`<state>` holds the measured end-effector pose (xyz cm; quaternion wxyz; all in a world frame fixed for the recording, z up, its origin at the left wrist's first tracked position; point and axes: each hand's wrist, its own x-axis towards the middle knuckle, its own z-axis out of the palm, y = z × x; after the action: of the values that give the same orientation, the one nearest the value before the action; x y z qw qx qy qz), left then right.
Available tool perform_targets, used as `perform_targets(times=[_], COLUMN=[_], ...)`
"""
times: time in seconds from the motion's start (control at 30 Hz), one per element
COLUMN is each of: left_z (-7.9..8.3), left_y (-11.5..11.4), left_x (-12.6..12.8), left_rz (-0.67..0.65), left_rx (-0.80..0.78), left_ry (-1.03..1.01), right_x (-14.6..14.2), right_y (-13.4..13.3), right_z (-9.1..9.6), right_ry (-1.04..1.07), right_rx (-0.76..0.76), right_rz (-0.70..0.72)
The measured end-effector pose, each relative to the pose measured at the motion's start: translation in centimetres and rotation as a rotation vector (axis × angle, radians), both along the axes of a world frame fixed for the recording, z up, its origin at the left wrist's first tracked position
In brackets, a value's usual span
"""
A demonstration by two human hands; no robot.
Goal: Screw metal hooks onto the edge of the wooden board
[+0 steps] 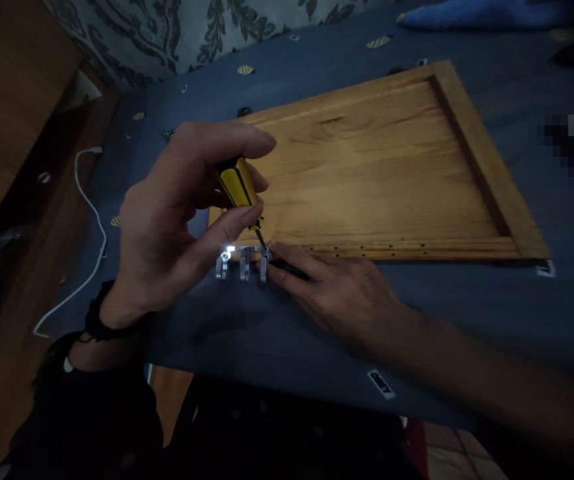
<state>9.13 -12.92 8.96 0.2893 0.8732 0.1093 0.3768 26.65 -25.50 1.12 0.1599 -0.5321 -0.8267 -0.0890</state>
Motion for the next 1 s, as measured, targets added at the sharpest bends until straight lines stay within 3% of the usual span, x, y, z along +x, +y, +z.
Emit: perform_targets(times=[0.4,0.63,1.0], left_z=[-0.30,-0.07,-0.08], left_y=[0.34,-0.06,-0.21], left_x=[0.11,0.25,-0.20], left_rz=[-0.030,0.084,0.113], left_rx=[0.055,0.176,0.032], left_ry=[0.025,-0.020,0.017], right_x=[-0.02,0.09,0.09], right_y=[-0.03,-0.09,0.01], right_z=[-0.08,-0.15,-0.28], right_ry=[0.001,-0.005,0.006], right_rx=[0.037,0.036,0.020], right_rz=[0.007,0.007,0.011])
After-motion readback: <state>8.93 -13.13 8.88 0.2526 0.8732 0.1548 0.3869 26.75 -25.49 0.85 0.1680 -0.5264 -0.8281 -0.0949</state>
